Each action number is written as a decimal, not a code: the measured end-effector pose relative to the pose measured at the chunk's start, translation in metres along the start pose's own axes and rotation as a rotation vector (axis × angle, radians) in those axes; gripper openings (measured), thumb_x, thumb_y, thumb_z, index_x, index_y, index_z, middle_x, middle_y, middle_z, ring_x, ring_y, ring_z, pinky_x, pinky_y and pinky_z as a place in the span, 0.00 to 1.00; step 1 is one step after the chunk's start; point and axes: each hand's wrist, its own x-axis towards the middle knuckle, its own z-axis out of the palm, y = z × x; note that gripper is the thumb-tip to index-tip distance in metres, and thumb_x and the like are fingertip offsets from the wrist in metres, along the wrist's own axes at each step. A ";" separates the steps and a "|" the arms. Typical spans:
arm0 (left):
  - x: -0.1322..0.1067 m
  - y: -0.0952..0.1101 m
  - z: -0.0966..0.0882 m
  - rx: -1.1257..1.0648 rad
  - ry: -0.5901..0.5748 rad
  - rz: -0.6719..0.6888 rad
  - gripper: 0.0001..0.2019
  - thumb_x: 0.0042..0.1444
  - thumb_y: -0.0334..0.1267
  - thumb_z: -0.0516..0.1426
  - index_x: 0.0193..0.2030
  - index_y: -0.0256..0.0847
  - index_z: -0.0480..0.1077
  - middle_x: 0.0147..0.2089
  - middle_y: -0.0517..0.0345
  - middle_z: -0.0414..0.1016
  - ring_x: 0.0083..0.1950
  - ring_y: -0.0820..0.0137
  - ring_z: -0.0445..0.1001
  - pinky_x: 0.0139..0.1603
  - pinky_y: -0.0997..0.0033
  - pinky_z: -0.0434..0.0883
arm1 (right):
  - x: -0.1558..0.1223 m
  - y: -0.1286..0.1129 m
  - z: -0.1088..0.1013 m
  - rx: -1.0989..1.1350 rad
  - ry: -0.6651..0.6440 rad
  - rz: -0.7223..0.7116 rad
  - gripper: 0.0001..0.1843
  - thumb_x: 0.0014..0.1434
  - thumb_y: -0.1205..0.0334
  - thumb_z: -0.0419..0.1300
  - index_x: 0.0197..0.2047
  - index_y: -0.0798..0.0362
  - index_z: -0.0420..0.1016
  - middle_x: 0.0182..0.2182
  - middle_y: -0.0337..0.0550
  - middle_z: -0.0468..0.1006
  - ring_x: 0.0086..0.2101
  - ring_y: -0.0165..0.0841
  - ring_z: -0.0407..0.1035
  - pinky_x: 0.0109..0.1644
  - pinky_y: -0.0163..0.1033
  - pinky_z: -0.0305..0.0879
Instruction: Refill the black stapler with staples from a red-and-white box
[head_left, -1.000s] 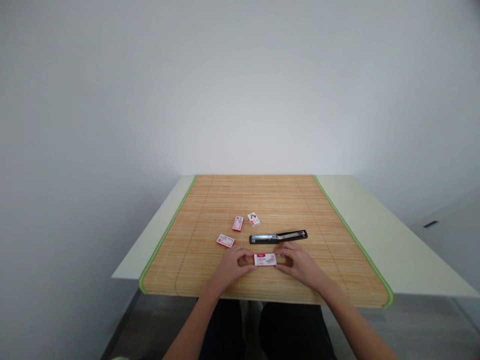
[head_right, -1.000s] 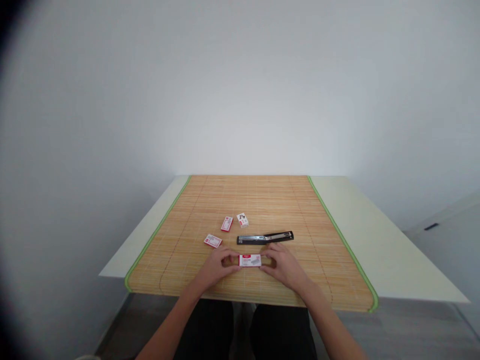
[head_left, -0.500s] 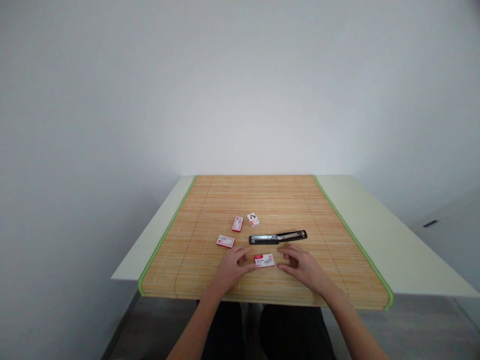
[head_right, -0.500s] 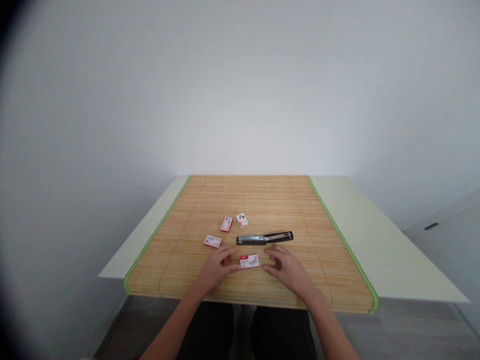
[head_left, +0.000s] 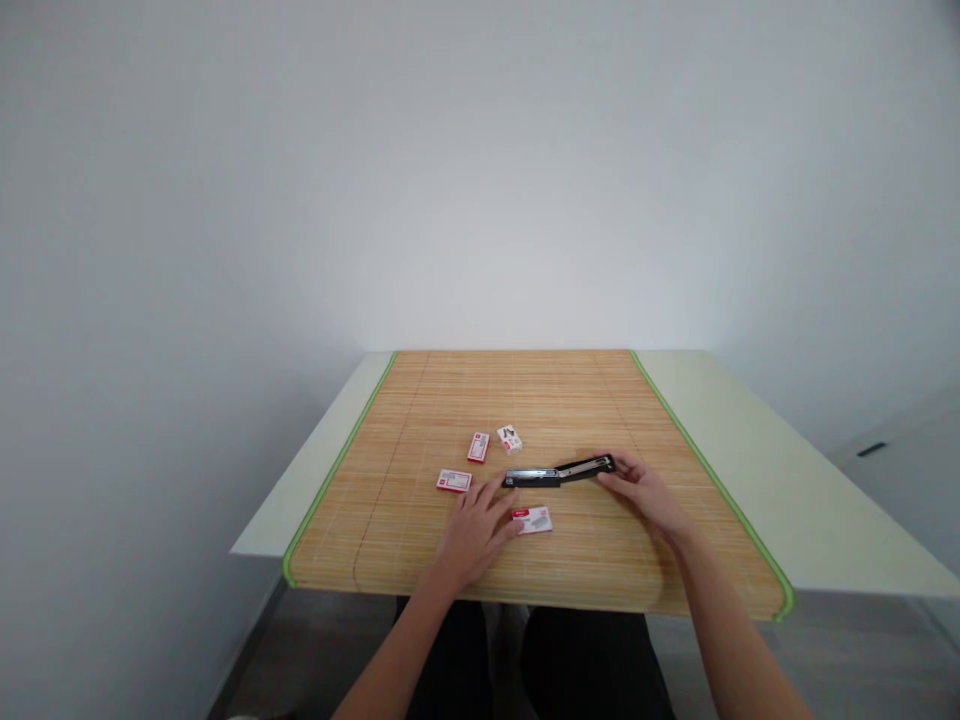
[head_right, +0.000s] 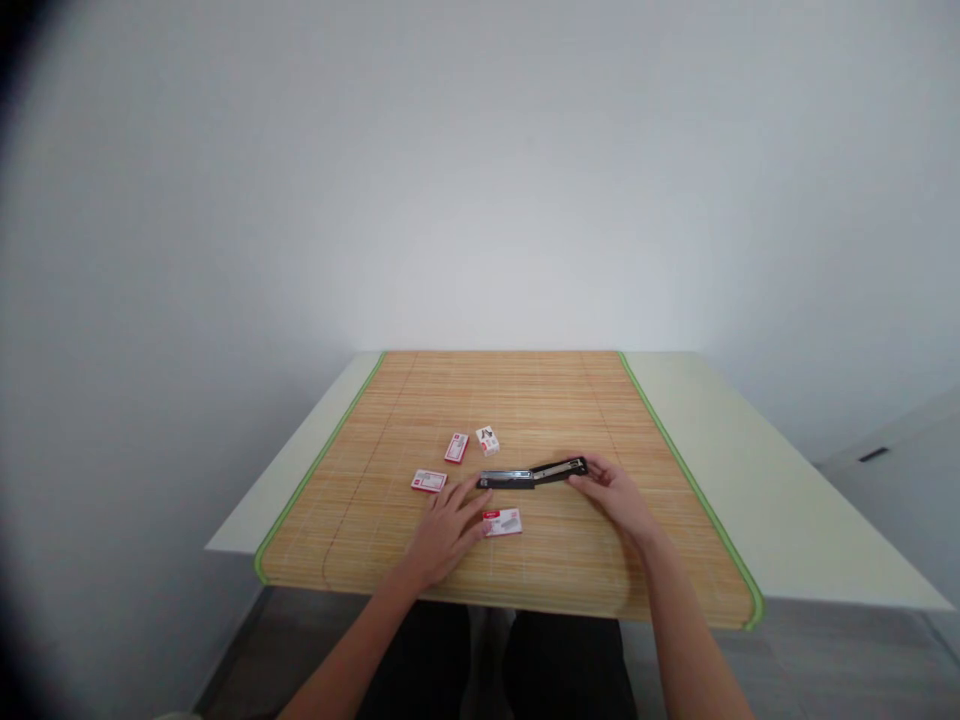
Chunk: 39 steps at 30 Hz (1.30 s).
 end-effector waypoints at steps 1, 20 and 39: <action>0.000 0.000 0.000 0.000 0.002 -0.003 0.23 0.71 0.51 0.52 0.70 0.59 0.62 0.77 0.61 0.53 0.72 0.58 0.57 0.73 0.46 0.56 | 0.002 -0.003 0.003 0.024 0.001 -0.013 0.33 0.51 0.40 0.72 0.55 0.48 0.78 0.52 0.48 0.82 0.54 0.46 0.74 0.63 0.54 0.67; 0.002 0.003 0.006 0.030 0.052 -0.050 0.26 0.72 0.41 0.49 0.74 0.61 0.55 0.73 0.60 0.61 0.68 0.57 0.60 0.68 0.48 0.60 | 0.048 -0.047 0.112 -0.631 -0.346 -0.385 0.21 0.55 0.67 0.69 0.53 0.45 0.82 0.50 0.42 0.83 0.51 0.41 0.76 0.58 0.47 0.70; -0.007 0.016 -0.009 -0.168 -0.013 0.038 0.35 0.52 0.33 0.61 0.69 0.53 0.63 0.59 0.53 0.73 0.60 0.55 0.69 0.64 0.52 0.65 | -0.010 -0.005 0.075 -0.510 -0.005 -0.229 0.31 0.61 0.62 0.61 0.68 0.43 0.69 0.61 0.43 0.76 0.57 0.46 0.74 0.64 0.54 0.70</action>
